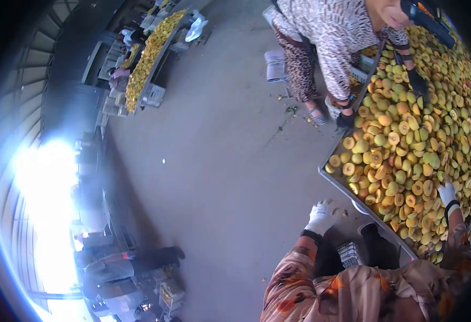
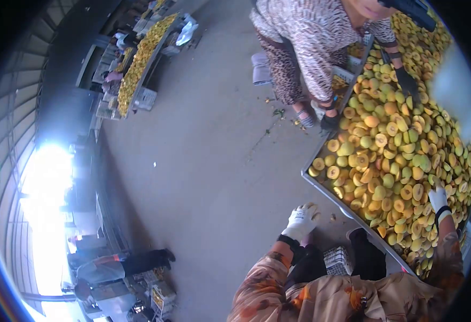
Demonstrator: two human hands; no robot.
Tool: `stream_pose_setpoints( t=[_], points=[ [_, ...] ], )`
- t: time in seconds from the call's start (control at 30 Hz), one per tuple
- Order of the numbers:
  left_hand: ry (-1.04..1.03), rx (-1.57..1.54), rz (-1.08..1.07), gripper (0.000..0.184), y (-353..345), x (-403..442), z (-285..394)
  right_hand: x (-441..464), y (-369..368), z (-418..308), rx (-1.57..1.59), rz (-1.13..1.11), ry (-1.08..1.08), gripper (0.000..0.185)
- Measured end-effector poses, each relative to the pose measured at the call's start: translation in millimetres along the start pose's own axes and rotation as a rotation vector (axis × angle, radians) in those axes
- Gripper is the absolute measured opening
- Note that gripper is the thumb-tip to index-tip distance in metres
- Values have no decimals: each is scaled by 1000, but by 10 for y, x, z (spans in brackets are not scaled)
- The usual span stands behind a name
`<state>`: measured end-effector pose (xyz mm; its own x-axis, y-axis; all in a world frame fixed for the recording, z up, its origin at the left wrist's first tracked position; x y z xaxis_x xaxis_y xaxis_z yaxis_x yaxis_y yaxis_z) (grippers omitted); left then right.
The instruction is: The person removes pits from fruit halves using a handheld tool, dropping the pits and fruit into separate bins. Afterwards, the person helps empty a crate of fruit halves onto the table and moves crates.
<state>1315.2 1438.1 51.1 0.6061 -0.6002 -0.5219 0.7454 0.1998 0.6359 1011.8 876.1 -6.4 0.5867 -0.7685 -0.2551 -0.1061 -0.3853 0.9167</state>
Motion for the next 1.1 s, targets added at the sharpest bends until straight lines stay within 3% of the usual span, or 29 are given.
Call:
stream_pose_setpoints(
  t=[0.07,0.17,0.23,0.27,0.3,0.33,0.4,0.43,0.47,0.63,0.77,0.87,0.9,0.97,1.0,1.1],
  points=[
    [190,-75,90,45,306,-607,-937,-476,-363,-174,20,-118,7,22],
    [486,-107,389,48,1045,-1991,-2216,-992,-733,-667,-80,-237,90,32],
    [772,-135,624,50,1338,-3188,-3106,-1153,-876,-1256,-12,-360,113,41],
    [896,-162,724,42,1484,-3807,-3371,-1311,-922,-1552,81,-452,110,46],
    [1000,-137,849,46,1459,-4442,-3799,-1395,-850,-1961,-57,-503,174,41],
    [1085,-223,1046,47,1474,-5079,-3947,-1449,-829,-2307,-46,-411,344,44],
    [1157,-399,1333,44,1403,-6095,-3994,-1364,-1010,-2652,21,-524,414,48],
    [1190,-442,1410,39,1294,-6486,-3902,-1392,-1015,-2833,57,-617,284,47],
    [1222,-484,1484,34,1153,-6826,-3778,-1448,-944,-3147,63,-626,420,46],
    [1416,-361,1440,23,-206,-7717,-3013,-1882,-691,-4089,-182,-623,775,44],
    [1615,-459,944,25,-1439,-7599,-2080,-2164,-822,-4402,9,-816,869,40],
    [1652,-579,866,26,-2213,-7499,-1610,-3133,74,-5359,147,-981,923,47],
    [1628,-640,855,27,-2425,-7452,-1579,-3329,318,-5655,300,-949,1122,53],
    [1581,-752,819,28,-2820,-7384,-1597,-4019,1276,-6162,518,-1065,1124,66],
    [1525,-723,801,29,-2794,-7326,-1530,-4412,1804,-6346,593,-1031,1206,70],
    [1359,-629,796,32,-2355,-7155,-1438,-5287,2953,-6402,662,-449,1796,76]
  ],
)
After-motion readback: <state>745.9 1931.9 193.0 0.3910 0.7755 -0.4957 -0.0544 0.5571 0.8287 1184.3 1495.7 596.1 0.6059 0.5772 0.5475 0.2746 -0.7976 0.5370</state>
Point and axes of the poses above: each hand's wrist, its own x-axis towards the middle knuckle, its own y-axis out of the back of the hand, z = x × y, the point moved 8 cm from there along x, towards the middle knuckle, and after that the axes turned 11 degrees about -x, right-handed, at the moved point
